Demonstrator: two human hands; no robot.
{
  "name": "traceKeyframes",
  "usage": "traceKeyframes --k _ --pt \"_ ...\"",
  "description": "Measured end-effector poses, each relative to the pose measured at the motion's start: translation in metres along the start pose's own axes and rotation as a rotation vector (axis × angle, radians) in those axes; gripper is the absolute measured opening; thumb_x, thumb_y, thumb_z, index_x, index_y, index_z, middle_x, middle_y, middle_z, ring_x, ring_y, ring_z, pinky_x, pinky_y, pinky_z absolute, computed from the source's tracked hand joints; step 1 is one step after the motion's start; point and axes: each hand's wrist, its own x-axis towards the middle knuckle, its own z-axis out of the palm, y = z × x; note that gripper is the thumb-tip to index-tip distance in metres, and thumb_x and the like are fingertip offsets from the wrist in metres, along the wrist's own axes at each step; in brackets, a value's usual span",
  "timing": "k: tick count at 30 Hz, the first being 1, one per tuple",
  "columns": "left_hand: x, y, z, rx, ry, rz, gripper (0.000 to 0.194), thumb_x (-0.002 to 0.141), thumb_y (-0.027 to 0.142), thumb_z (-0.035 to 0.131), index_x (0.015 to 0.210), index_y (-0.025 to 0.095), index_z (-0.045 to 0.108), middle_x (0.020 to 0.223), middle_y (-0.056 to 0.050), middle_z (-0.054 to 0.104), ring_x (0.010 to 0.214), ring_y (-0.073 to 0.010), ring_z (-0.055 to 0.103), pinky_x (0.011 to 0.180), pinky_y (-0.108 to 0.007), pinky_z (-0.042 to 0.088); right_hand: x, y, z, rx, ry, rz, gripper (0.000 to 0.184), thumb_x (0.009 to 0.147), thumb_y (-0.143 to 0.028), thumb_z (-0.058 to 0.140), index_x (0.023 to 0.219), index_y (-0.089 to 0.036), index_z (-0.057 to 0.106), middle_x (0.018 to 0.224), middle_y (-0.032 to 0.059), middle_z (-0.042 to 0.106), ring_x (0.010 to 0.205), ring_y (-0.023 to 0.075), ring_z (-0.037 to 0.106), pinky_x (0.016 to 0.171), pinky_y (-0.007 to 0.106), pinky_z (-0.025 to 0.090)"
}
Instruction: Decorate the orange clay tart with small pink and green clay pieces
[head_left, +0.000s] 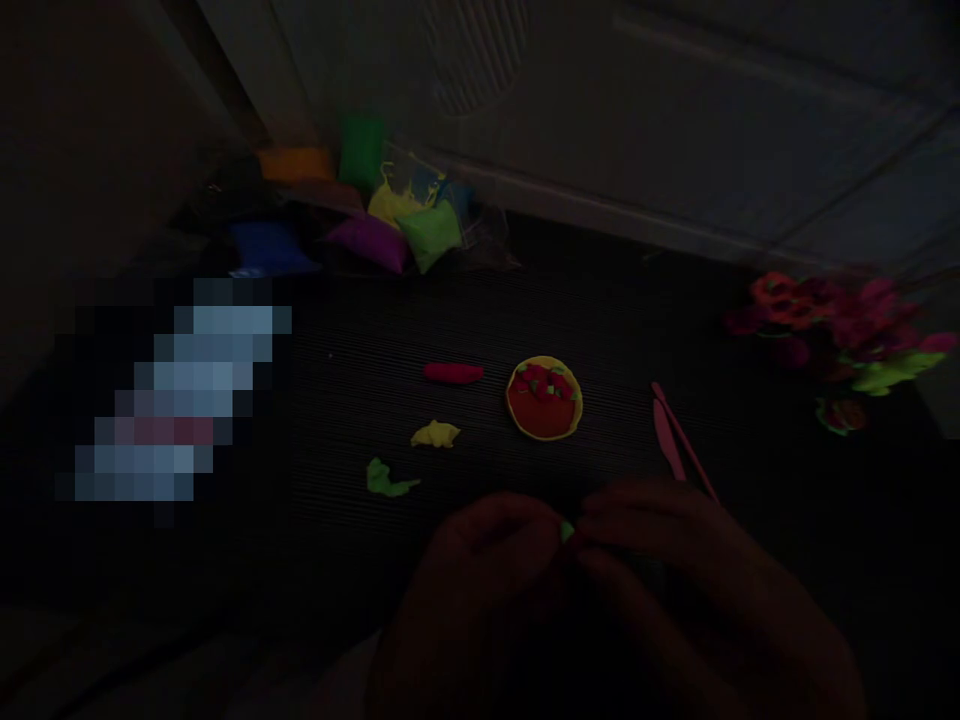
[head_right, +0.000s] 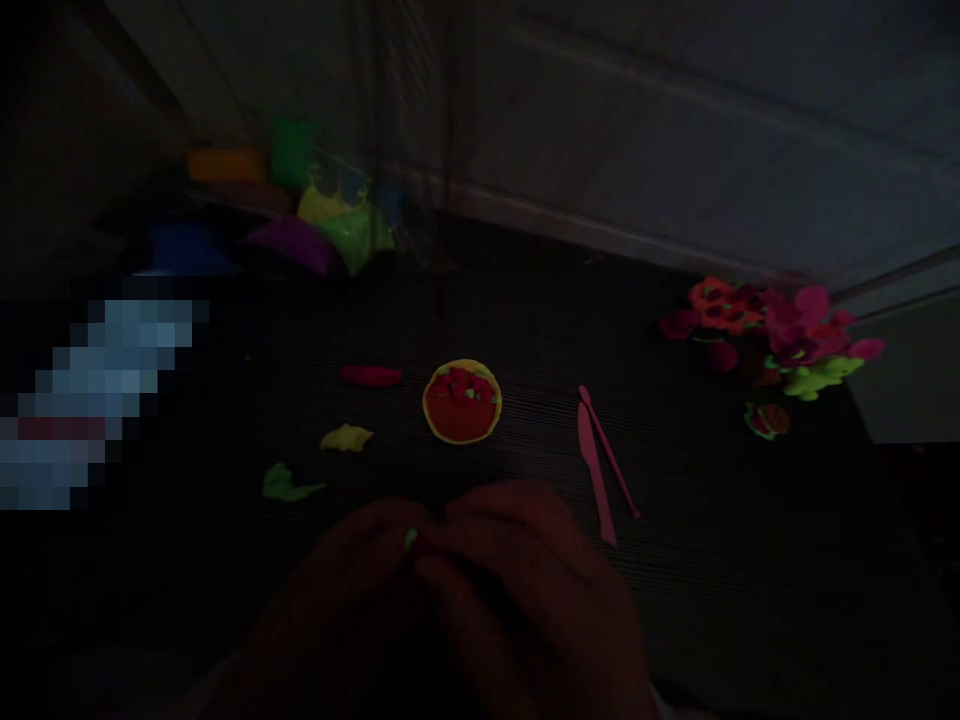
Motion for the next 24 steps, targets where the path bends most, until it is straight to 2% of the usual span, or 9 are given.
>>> traceKeyframes --k 5,9,15,18,24 --pt "0.002 0.003 0.001 -0.012 -0.050 0.040 0.012 0.065 0.027 0.067 0.070 0.015 0.066 0.063 0.000 0.057 0.055 -0.0061 0.045 0.055 -0.020 0.034 0.006 0.003 -0.005 -0.028 -0.047 -0.001 0.008 0.078 -0.023 0.053 0.085 -0.024 0.057 0.081 -0.0026 0.062 0.072 0.0083 0.059 0.059 0.014 0.050" --pt "0.003 0.003 0.000 -0.070 -0.110 0.024 0.018 0.067 0.032 0.065 0.078 0.017 0.066 0.067 -0.001 0.058 0.056 -0.0072 0.048 0.054 -0.020 0.034 0.013 0.008 -0.009 -0.047 -0.037 0.025 0.012 0.077 -0.024 0.054 0.088 -0.028 0.056 0.085 -0.0031 0.061 0.075 0.0105 0.059 0.059 0.018 0.050" --pt "0.004 0.003 -0.004 -0.014 -0.115 0.004 0.019 0.064 0.033 0.067 0.066 0.014 0.065 0.057 0.000 0.056 0.049 -0.0067 0.045 0.048 -0.020 0.029 0.035 0.026 -0.011 -0.196 -0.042 0.017 0.013 0.076 -0.023 0.057 0.088 -0.027 0.058 0.091 -0.0016 0.061 0.084 0.0147 0.057 0.075 0.030 0.045" --pt "0.004 0.003 -0.006 0.014 -0.148 -0.009 0.021 0.067 0.035 0.065 0.064 0.014 0.064 0.055 0.000 0.055 0.049 -0.0075 0.045 0.047 -0.020 0.029 0.040 0.038 -0.009 -0.270 -0.069 -0.004 0.015 0.075 -0.024 0.058 0.090 -0.025 0.059 0.094 0.0007 0.059 0.089 0.0165 0.054 0.074 0.032 0.044" --pt "0.005 0.005 -0.007 0.048 -0.194 -0.043 0.023 0.066 0.038 0.065 0.063 0.015 0.064 0.055 0.001 0.054 0.047 -0.0065 0.043 0.048 -0.021 0.028 0.035 0.053 -0.003 -0.311 -0.052 0.055 0.013 0.075 -0.024 0.058 0.088 -0.025 0.059 0.095 0.0016 0.058 0.087 0.0177 0.054 0.074 0.034 0.043"
